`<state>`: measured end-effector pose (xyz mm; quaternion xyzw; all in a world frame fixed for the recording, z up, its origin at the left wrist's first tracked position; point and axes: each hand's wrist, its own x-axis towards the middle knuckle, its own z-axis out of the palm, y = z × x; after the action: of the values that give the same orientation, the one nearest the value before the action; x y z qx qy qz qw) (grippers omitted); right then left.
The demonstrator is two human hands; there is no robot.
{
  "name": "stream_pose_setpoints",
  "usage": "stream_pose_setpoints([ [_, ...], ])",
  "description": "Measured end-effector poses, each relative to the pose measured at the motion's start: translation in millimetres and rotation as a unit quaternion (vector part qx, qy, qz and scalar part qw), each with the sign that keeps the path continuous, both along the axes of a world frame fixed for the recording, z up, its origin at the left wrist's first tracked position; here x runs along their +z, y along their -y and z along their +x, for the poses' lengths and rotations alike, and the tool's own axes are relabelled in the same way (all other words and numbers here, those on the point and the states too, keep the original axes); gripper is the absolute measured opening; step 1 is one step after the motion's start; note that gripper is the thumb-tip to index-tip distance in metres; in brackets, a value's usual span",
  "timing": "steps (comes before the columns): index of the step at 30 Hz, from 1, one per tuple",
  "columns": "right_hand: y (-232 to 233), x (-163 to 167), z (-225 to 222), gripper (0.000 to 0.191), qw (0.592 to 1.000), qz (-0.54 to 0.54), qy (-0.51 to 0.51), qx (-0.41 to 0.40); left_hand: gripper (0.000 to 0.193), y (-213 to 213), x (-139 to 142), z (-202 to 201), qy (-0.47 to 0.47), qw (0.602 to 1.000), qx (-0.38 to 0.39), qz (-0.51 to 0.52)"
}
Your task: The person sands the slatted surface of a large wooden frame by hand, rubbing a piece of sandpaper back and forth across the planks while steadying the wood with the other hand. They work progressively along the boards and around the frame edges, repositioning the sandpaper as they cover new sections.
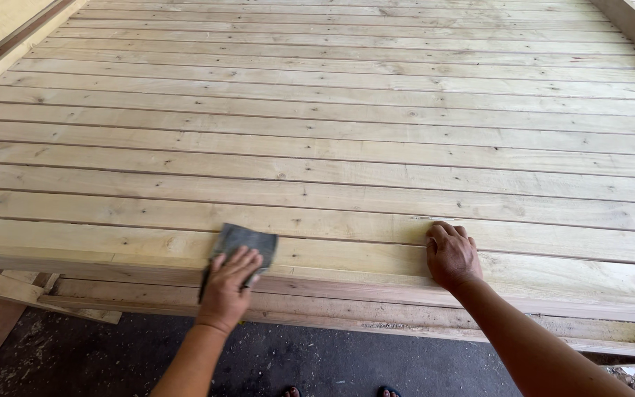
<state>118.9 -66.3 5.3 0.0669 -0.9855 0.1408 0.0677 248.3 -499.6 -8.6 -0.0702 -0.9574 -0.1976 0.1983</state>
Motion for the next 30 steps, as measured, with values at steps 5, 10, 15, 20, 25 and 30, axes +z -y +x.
stream_pose_setpoints([
  [5,3,1,-1,0.022,1.000,0.020,0.019,-0.011,0.030,-58,-13,-9,-0.002,0.997,0.059,0.046],
  [10,-2,-1,-2,0.023,1.000,-0.012,0.000,-0.004,0.043,-142,0,-17,0.073,0.985,-0.145,0.052],
  [15,-5,-4,-1,0.023,1.000,-0.028,0.006,-0.013,0.040,-22,15,-2,0.085,0.992,-0.095,0.000],
  [20,2,-1,0,0.023,1.000,-0.008,-0.011,-0.018,0.050,-9,11,7,0.044,0.990,-0.107,-0.085],
  [25,1,2,0,0.024,0.999,-0.024,0.021,-0.028,0.050,-146,-1,-21,0.077,0.945,-0.308,-0.080],
  [30,-5,0,1,0.024,0.999,-0.041,-0.018,-0.005,0.050,-175,-5,-37,-0.002,0.936,-0.326,-0.130],
])
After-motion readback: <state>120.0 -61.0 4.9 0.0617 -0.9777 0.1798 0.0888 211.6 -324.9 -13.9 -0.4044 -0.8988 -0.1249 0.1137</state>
